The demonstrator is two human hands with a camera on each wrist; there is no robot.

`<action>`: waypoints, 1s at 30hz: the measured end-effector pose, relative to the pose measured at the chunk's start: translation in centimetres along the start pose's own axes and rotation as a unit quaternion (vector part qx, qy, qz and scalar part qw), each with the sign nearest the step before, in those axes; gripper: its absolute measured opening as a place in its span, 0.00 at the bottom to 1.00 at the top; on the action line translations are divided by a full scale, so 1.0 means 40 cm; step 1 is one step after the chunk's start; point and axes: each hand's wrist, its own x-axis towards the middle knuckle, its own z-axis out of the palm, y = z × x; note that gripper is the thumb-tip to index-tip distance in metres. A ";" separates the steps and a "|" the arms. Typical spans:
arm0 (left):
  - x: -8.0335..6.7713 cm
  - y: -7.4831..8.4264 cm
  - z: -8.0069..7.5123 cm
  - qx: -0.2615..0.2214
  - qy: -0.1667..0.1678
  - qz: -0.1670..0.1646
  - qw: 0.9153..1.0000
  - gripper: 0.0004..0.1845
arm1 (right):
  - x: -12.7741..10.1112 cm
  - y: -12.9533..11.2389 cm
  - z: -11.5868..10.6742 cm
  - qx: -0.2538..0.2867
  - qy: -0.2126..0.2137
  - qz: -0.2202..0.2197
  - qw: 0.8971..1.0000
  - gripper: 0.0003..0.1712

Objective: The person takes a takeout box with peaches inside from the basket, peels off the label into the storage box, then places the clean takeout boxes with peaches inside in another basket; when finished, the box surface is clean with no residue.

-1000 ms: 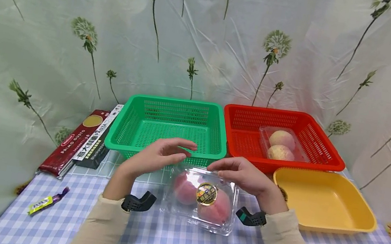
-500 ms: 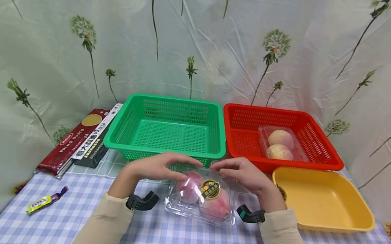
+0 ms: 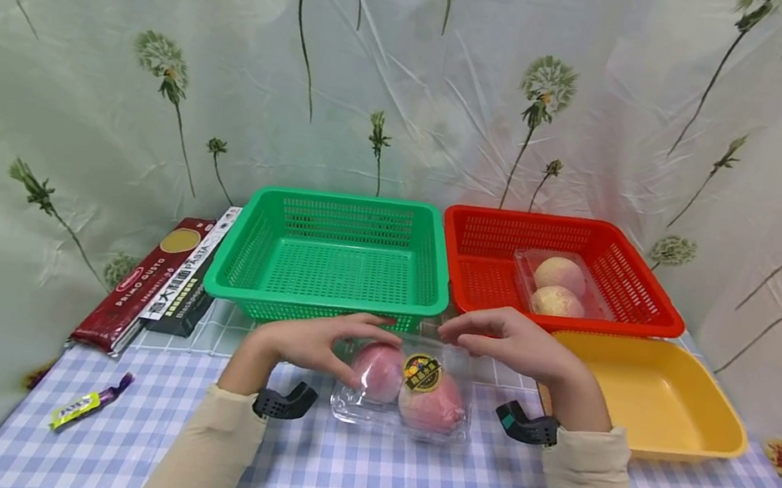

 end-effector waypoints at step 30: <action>0.046 -0.023 0.038 -0.075 0.023 -0.024 0.997 0.41 | 0.028 -0.004 0.035 -0.032 0.003 -0.003 0.999 0.17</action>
